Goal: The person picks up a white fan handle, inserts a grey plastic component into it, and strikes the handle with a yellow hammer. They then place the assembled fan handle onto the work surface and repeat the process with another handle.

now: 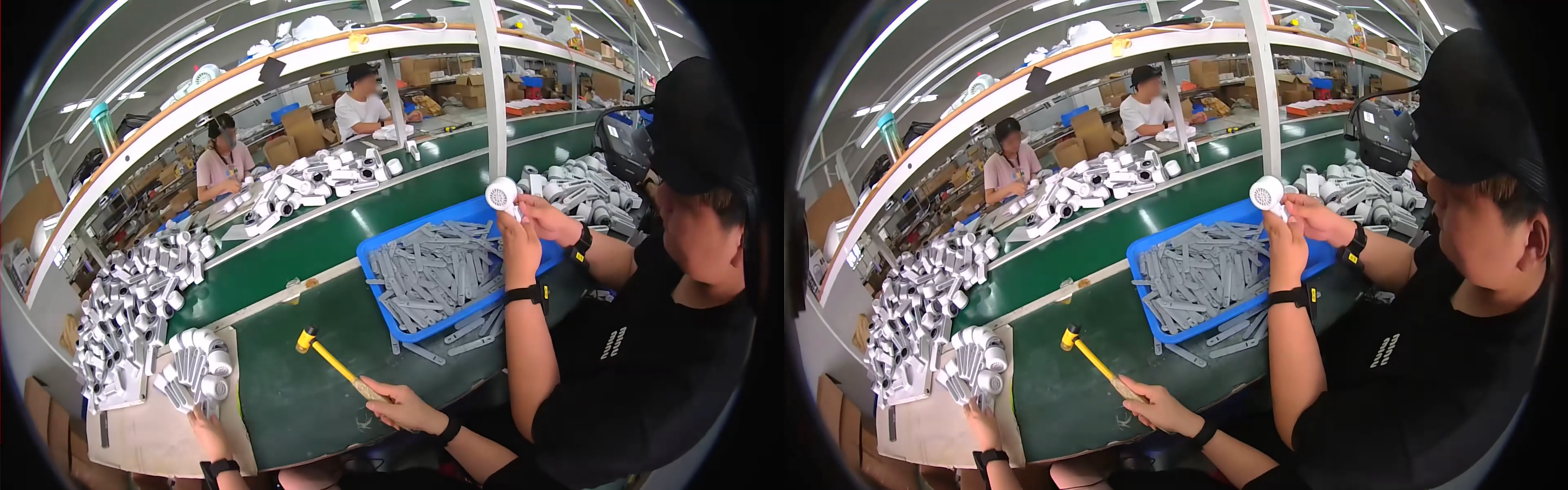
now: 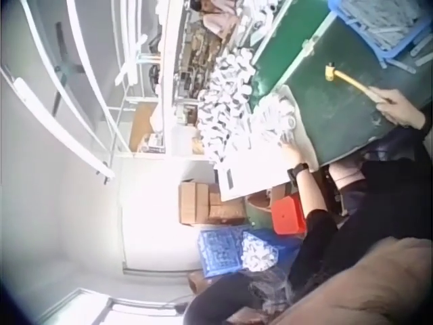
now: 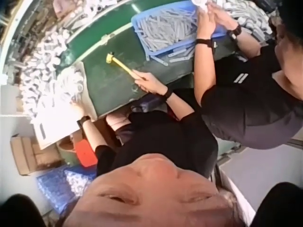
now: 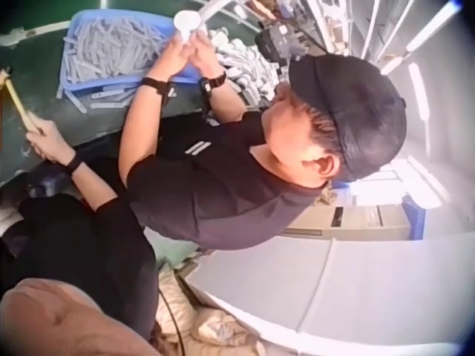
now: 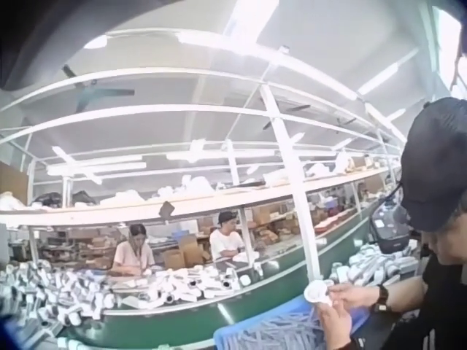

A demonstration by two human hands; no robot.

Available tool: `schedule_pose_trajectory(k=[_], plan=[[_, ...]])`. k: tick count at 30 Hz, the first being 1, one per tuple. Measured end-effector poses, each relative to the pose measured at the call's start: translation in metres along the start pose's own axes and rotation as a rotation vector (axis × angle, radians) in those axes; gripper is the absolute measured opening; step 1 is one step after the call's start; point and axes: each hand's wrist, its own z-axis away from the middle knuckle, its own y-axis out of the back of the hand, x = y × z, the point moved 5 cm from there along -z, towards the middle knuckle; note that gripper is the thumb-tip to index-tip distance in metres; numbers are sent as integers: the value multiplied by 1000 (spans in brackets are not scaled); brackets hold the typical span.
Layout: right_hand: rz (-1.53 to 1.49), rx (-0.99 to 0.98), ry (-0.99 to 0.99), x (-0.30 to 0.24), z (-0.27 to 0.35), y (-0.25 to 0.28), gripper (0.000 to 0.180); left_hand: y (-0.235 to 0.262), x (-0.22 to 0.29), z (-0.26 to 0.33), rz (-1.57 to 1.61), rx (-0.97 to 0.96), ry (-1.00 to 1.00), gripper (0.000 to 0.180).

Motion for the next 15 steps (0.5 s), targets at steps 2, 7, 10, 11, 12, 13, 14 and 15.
schedule_pose_trajectory(k=[2, 7, 10, 11, 12, 13, 14, 15], plan=[[0, 1, 42, 1, 1, -3, 64, -17, -9, -11, -114, 37, 28, 49], [-49, 18, 69, 7, -1, 1, 64, -8, 105, -4, -292, 116, -218, 52], [1, 8, 96, 4, 0, 3, 64, 2, 184, 29, 464, -288, -214, 24], [-4, 13, 94, 5, -1, 5, 64, -1, 204, 46, 660, -420, -104, 16], [25, 9, 97, 7, -4, 5, 65, 1, 221, 67, 674, -466, -118, 12], [69, -7, 128, 3, 1, -2, 65, 13, 232, 89, 693, -480, -143, 10], [68, -16, 126, 1, 0, -3, 65, 8, 238, 106, 621, -437, -240, 10], [69, -14, 108, -1, 0, -1, 66, -3, 245, 121, 557, -407, -347, 10]])
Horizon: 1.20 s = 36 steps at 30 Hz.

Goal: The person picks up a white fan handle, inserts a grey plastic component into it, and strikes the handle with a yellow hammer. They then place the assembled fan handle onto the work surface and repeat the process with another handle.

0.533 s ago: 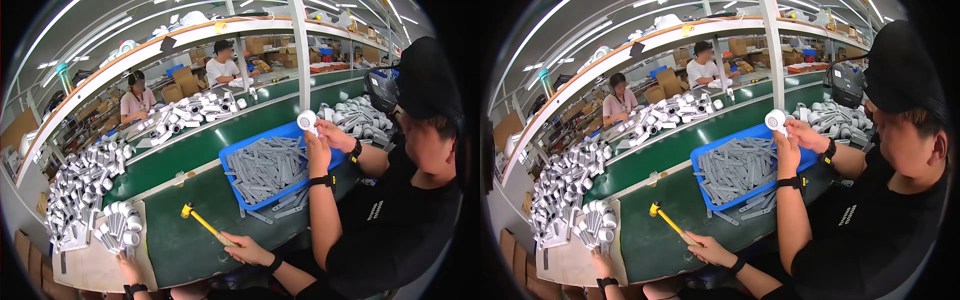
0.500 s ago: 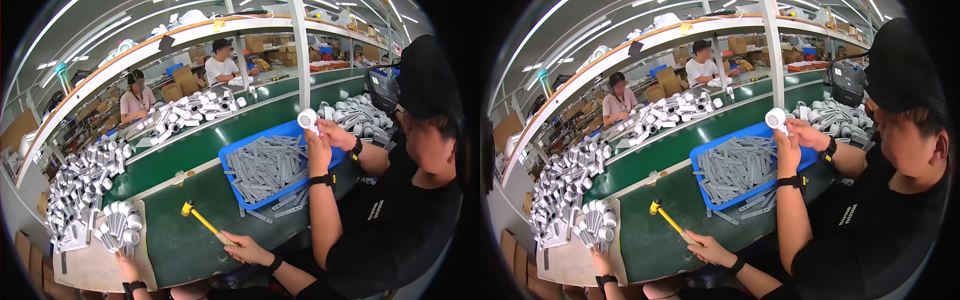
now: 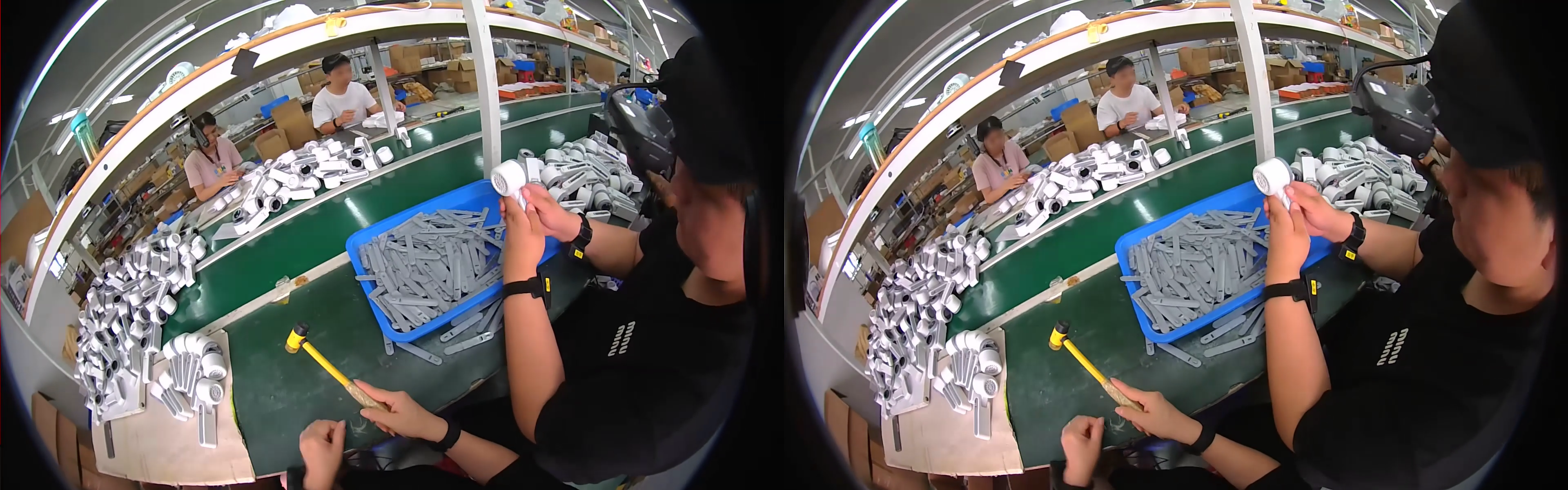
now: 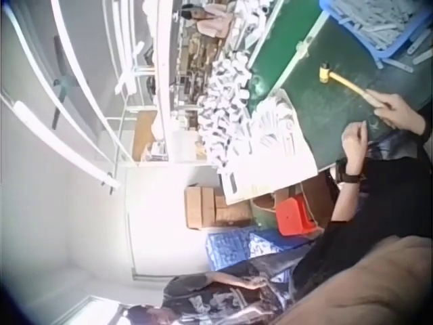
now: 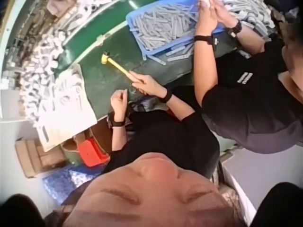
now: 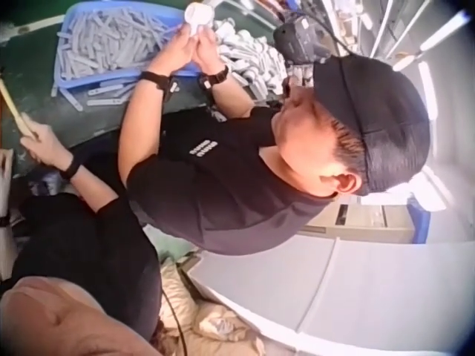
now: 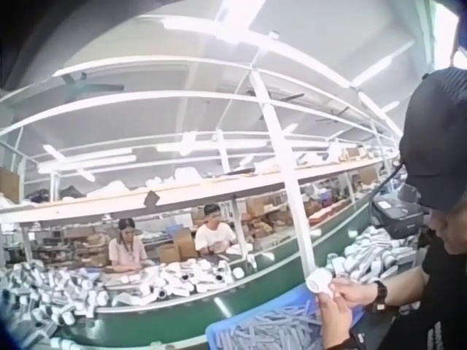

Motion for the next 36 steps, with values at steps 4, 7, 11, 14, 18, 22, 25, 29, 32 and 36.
schedule_pose_trajectory(k=[4, 7, 11, 14, 18, 22, 25, 29, 32, 36], plan=[[-31, 31, 6, -1, -2, 2, 66, -7, 22, 14, -198, 266, -131, 20], [-70, 27, -41, 0, -1, 1, 66, -6, 25, 15, -219, 224, -149, 20], [-67, 8, -72, 0, 1, 0, 66, 1, 41, 13, -263, 207, -205, 21], [-90, 50, -37, 3, 0, -1, 66, 2, 43, 12, -266, 250, -229, 23], [5, 76, -14, 2, 2, -2, 67, 2, 41, 12, -270, 251, -222, 24], [195, 28, 41, -3, 1, -2, 70, 2, 35, 14, -261, 259, -211, 24], [436, -35, 250, -10, 4, -4, 67, 4, 34, 12, -228, 226, -200, 22], [432, 1, 481, -18, 12, -7, 69, 9, 19, 1, 66, -110, 192, 15], [208, 13, 305, -10, 22, -1, 67, 16, 30, -22, -31, -23, 33, 20], [-10, 113, 342, -5, 44, 2, 71, 1, 53, -58, -235, -36, -71, 41]])
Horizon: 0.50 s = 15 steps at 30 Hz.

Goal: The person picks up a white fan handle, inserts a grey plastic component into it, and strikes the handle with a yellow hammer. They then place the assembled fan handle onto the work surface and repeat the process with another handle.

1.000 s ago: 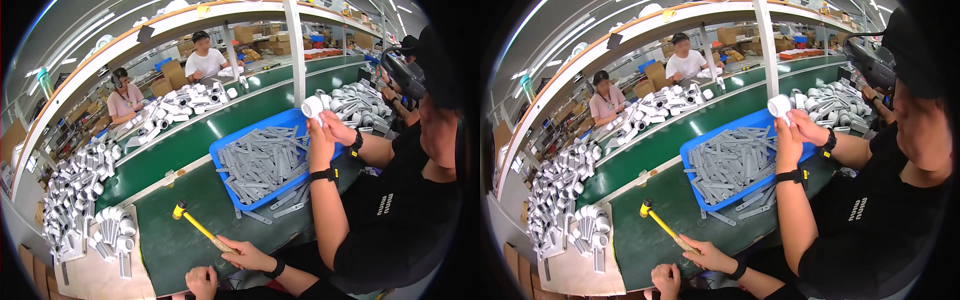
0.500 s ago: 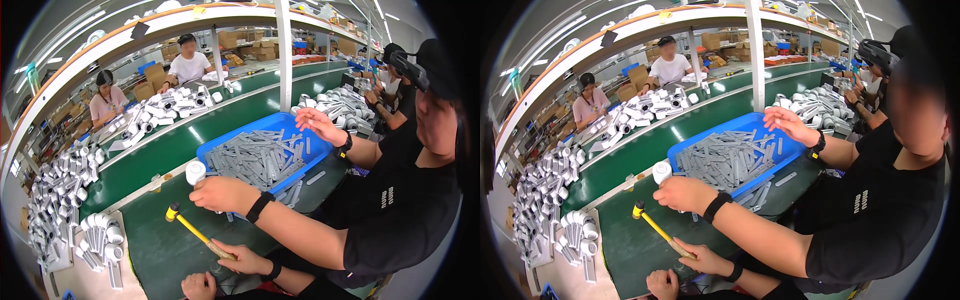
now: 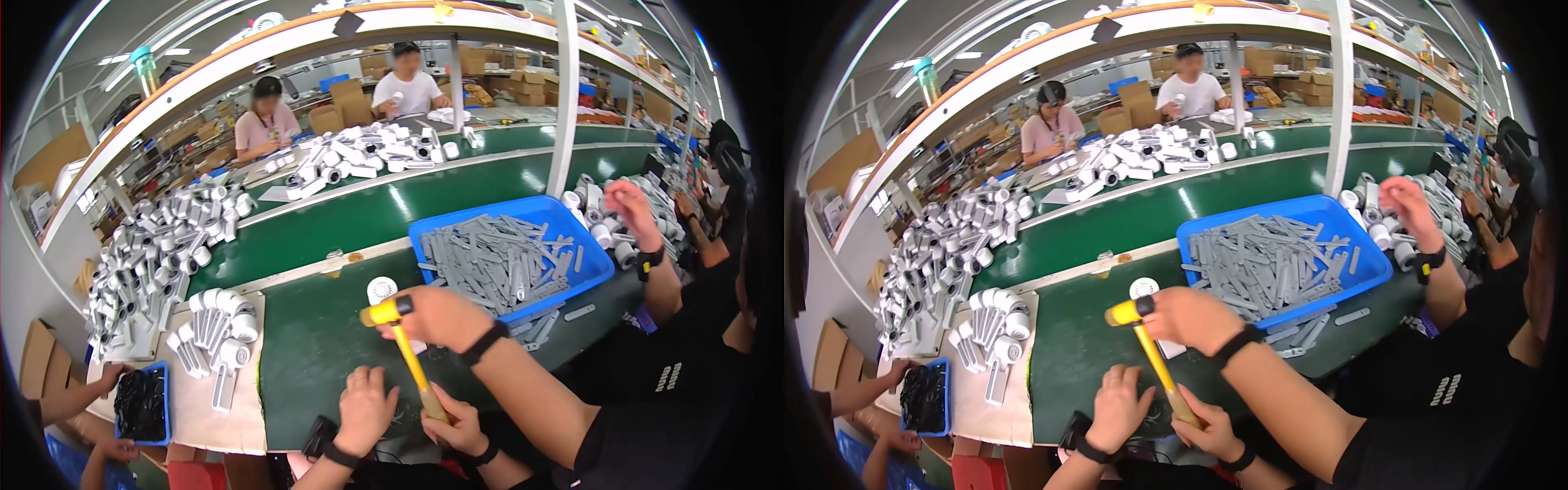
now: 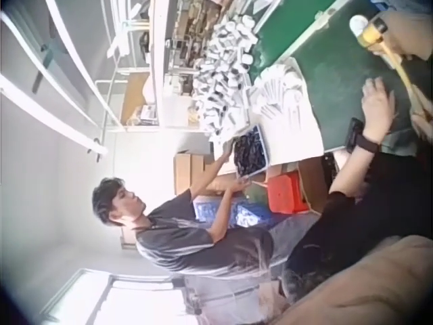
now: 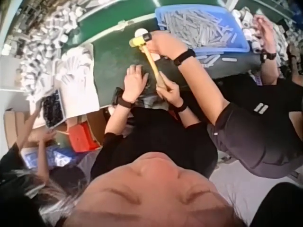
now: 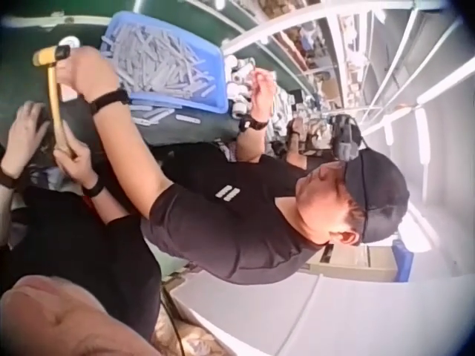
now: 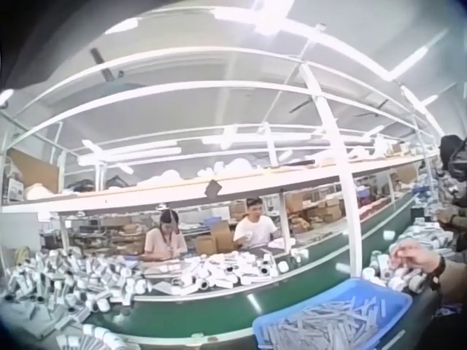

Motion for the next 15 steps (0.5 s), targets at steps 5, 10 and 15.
schedule_pose_trajectory(k=[5, 10, 15], plan=[[167, 14, 159, -30, 31, 6, 77, -48, 27, -47, -136, 9, -27, 56], [234, -3, 180, -39, 39, 14, 76, -87, 7, -59, -25, 47, 30, 62], [213, 57, -3, -24, 43, 23, 72, -42, -15, -31, 227, 49, -31, 45]])
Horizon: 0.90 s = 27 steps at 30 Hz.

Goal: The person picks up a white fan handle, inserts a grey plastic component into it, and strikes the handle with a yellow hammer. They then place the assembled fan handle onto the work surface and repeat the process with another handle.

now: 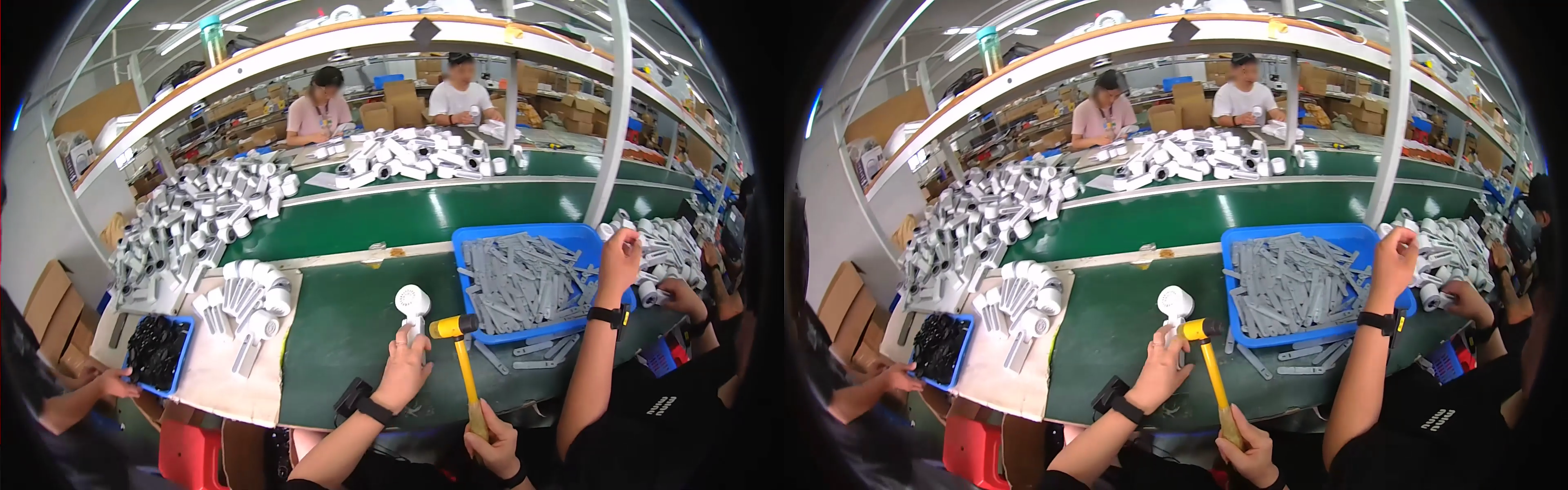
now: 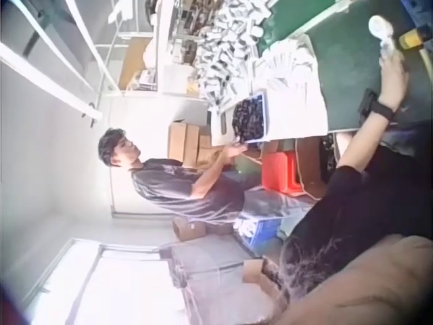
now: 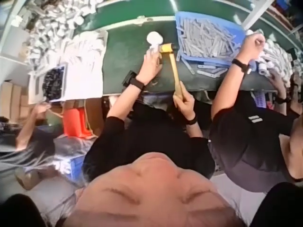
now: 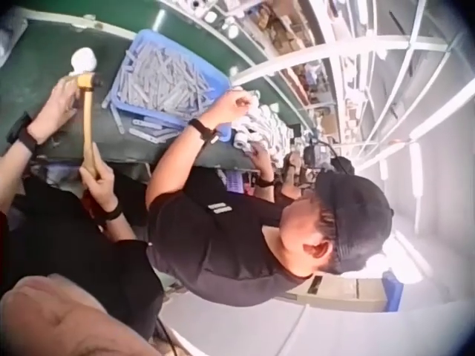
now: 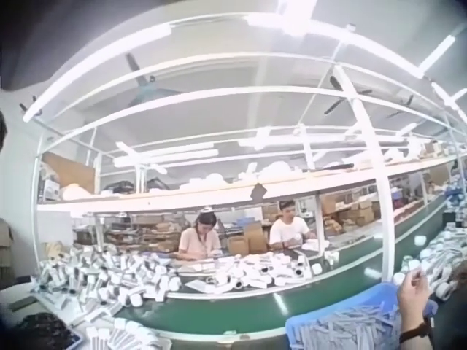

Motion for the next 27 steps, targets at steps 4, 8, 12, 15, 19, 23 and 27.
schedule_pose_trajectory(k=[4, 8, 12, 15, 19, 23, 27], plan=[[48, 10, -107, 5, -9, -10, 65, 48, -32, 28, 414, -60, 336, 48], [324, -134, -47, 2, -23, -28, 64, 92, -76, 64, 225, 160, 306, 43], [428, -257, 55, -21, -43, -56, 63, 103, -92, 77, 118, 217, 311, 30], [519, -280, 165, -46, -52, -72, 63, 102, -94, 75, 81, 218, 302, 29], [563, -214, 297, -60, -50, -78, 61, 102, -95, 79, 119, 245, 275, 24], [809, -464, -26, -48, -54, -82, 58, 103, -97, 79, 128, 246, 290, 24], [635, -272, 170, -60, -50, -80, 58, 100, -96, 77, 151, 250, 291, 23]])
